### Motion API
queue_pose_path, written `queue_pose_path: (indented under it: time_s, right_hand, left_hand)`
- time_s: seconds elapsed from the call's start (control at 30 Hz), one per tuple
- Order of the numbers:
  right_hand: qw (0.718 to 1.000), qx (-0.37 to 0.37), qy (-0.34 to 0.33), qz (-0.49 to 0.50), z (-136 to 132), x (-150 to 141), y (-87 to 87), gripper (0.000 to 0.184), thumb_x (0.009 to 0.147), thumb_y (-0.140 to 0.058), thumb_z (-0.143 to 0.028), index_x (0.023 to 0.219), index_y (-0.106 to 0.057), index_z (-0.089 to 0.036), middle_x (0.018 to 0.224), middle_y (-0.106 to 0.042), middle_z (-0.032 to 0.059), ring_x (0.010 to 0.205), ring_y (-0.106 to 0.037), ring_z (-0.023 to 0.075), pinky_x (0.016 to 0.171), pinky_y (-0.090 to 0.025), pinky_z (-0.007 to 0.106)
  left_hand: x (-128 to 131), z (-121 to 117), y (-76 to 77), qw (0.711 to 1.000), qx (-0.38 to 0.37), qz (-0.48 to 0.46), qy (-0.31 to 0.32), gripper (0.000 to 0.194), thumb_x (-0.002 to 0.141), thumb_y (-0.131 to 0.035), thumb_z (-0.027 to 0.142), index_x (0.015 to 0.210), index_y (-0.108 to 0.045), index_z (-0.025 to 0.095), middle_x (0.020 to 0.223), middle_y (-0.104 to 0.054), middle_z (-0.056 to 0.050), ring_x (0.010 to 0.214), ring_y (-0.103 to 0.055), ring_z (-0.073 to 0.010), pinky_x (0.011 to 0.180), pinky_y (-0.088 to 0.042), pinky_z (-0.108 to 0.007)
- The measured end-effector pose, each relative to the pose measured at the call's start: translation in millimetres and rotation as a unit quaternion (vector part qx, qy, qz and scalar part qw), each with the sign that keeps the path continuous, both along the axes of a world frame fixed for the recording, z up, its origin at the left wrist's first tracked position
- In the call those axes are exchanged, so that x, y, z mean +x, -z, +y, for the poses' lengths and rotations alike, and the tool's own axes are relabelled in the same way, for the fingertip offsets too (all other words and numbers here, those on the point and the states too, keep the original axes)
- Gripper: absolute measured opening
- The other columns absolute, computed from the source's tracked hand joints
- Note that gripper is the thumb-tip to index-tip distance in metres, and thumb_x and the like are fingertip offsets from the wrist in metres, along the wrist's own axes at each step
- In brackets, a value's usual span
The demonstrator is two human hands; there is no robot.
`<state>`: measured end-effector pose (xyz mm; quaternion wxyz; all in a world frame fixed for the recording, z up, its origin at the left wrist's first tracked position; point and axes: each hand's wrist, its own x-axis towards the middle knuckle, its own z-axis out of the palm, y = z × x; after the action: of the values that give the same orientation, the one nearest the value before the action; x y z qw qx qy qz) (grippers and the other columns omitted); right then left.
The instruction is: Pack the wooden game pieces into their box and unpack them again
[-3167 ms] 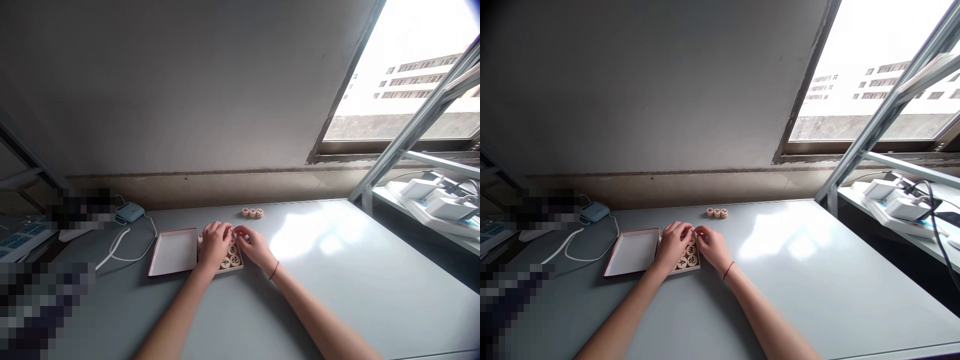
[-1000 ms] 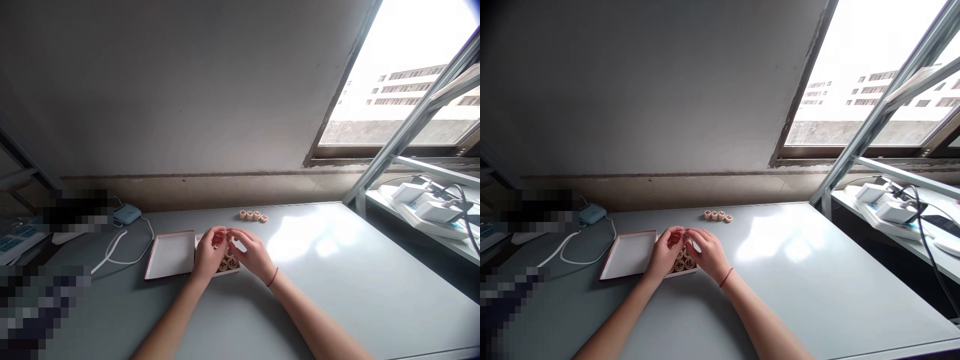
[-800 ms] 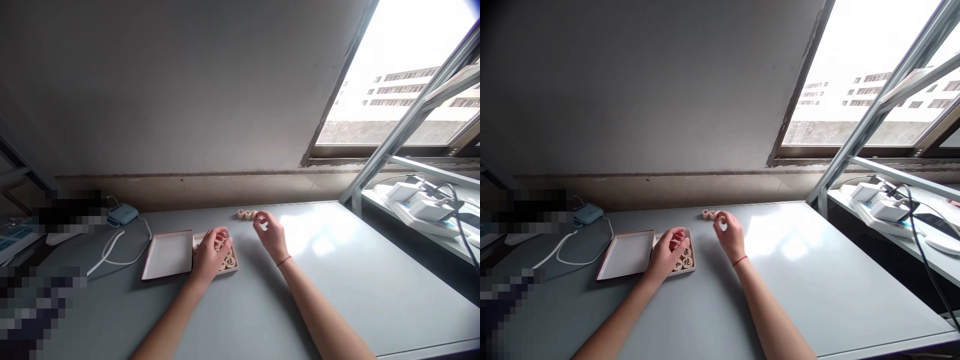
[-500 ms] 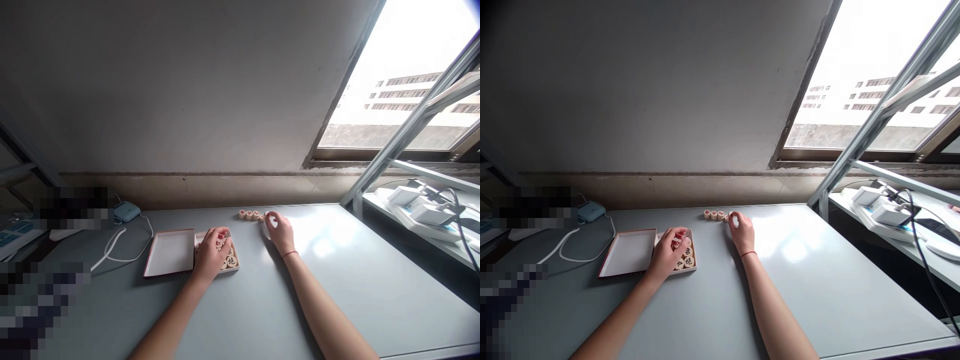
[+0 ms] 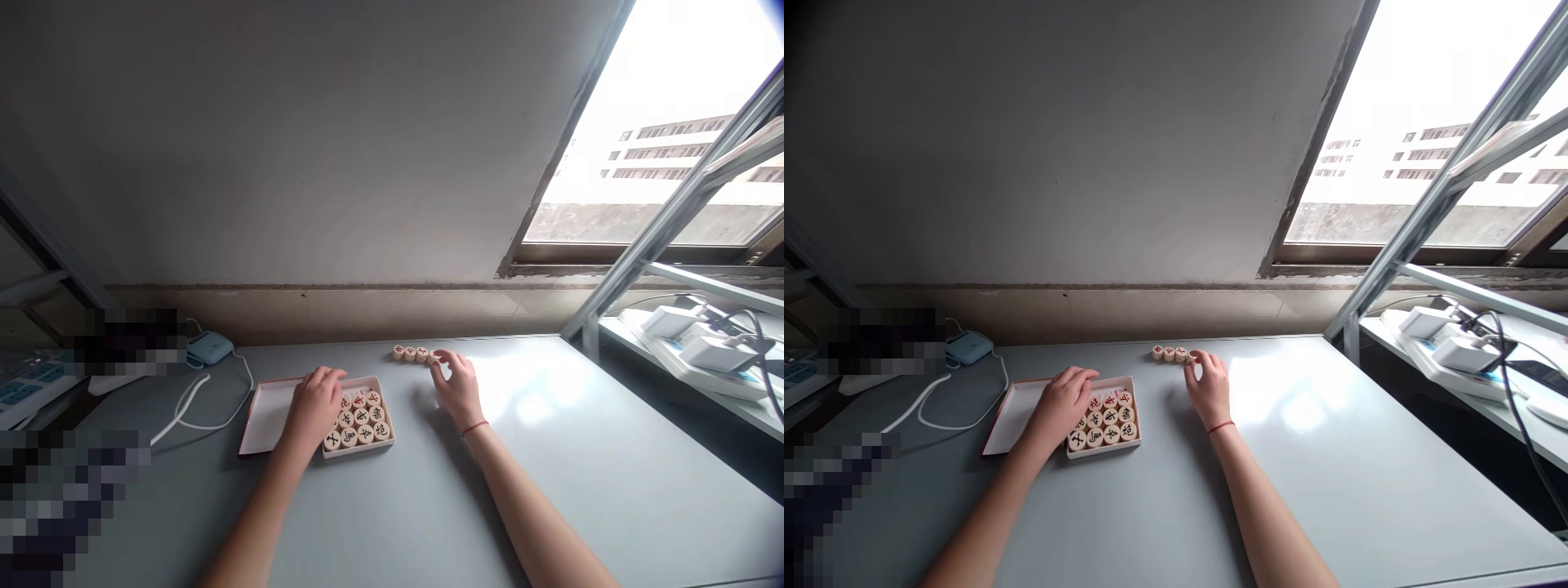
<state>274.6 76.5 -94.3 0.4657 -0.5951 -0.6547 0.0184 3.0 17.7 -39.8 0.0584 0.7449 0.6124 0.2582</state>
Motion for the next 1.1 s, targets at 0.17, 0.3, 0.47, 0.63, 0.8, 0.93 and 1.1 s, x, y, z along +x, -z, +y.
queue_pose_path:
  time_s: [0.17, 0.3, 0.47, 0.63, 0.8, 0.93, 1.1]
  right_hand:
    - [0.978, -0.083, -0.19, 0.036, -26, -39, -18.3, 0.026, 0.088, -0.043, -0.028, 0.102, -0.062, -0.018, 0.087, -0.067, 0.0073, 0.071, -0.058, 0.0175, 0.068, -0.047, 0.029]
    - [0.936, -0.176, -0.306, 0.016, -45, -65, -27.7, 0.034, 0.095, -0.037, -0.037, 0.103, -0.066, -0.021, 0.092, -0.069, 0.0068, 0.08, -0.062, 0.0187, 0.071, -0.046, 0.028]
    - [0.924, -0.231, -0.302, 0.039, -49, -68, -29.8, 0.043, 0.096, -0.033, -0.047, 0.102, -0.065, -0.019, 0.079, -0.068, 0.0039, 0.071, -0.06, 0.0174, 0.064, -0.046, 0.026]
    - [0.965, -0.089, -0.244, 0.027, -52, -69, -29.3, 0.032, 0.092, -0.046, -0.039, 0.109, -0.061, -0.017, 0.084, -0.064, 0.0057, 0.061, -0.054, 0.0138, 0.058, -0.047, 0.026]
    - [0.95, 0.068, -0.305, 0.0, -68, -84, -37.7, 0.027, 0.089, -0.053, -0.02, 0.115, -0.055, -0.023, 0.111, -0.061, 0.0095, 0.083, -0.061, 0.0149, 0.072, -0.053, 0.027]
    - [0.938, 0.098, -0.333, -0.016, -72, -88, -40.4, 0.023, 0.089, -0.049, -0.013, 0.107, -0.058, -0.022, 0.109, -0.064, 0.008, 0.089, -0.063, 0.0144, 0.072, -0.053, 0.024]
    - [0.977, 0.037, -0.208, -0.021, -53, -69, -30.7, 0.015, 0.09, -0.049, -0.023, 0.097, -0.062, -0.02, 0.105, -0.064, 0.0085, 0.058, -0.054, 0.0094, 0.055, -0.047, 0.023]
  left_hand:
    - [-28, -2, -9.0, 0.985, -0.166, 0.042, -0.016, 0.034, 0.09, -0.037, 0.027, 0.09, -0.07, 0.021, 0.096, -0.063, -0.008, 0.097, -0.059, -0.0245, 0.088, -0.045, -0.035]
    - [-26, -8, -10.6, 0.974, -0.226, 0.029, -0.018, 0.033, 0.087, -0.042, 0.041, 0.085, -0.071, 0.023, 0.097, -0.061, -0.008, 0.103, -0.058, -0.0267, 0.09, -0.045, -0.034]
    - [-21, -9, -17.2, 0.977, -0.209, 0.018, -0.03, 0.022, 0.083, -0.05, 0.037, 0.087, -0.064, 0.021, 0.104, -0.059, -0.009, 0.109, -0.054, -0.0271, 0.093, -0.042, -0.036]
    - [-9, -11, -30.6, 0.99, -0.128, -0.064, -0.014, 0.016, 0.085, -0.047, 0.034, 0.084, -0.058, 0.022, 0.089, -0.063, -0.004, 0.086, -0.06, -0.0206, 0.076, -0.045, -0.03]
    - [13, -18, -32.2, 0.955, -0.168, -0.237, 0.054, 0.024, 0.082, -0.054, 0.045, 0.092, -0.058, 0.023, 0.081, -0.065, 0.001, 0.074, -0.061, -0.0164, 0.062, -0.045, -0.024]
    - [19, -18, -25.6, 0.936, -0.192, -0.285, 0.077, 0.026, 0.081, -0.055, 0.047, 0.088, -0.057, 0.022, 0.077, -0.064, 0.001, 0.072, -0.06, -0.0157, 0.06, -0.045, -0.023]
    - [9, -13, -23.8, 0.953, -0.188, -0.231, 0.053, 0.03, 0.084, -0.049, 0.048, 0.093, -0.059, 0.022, 0.091, -0.068, -0.002, 0.081, -0.062, -0.0183, 0.07, -0.048, -0.027]
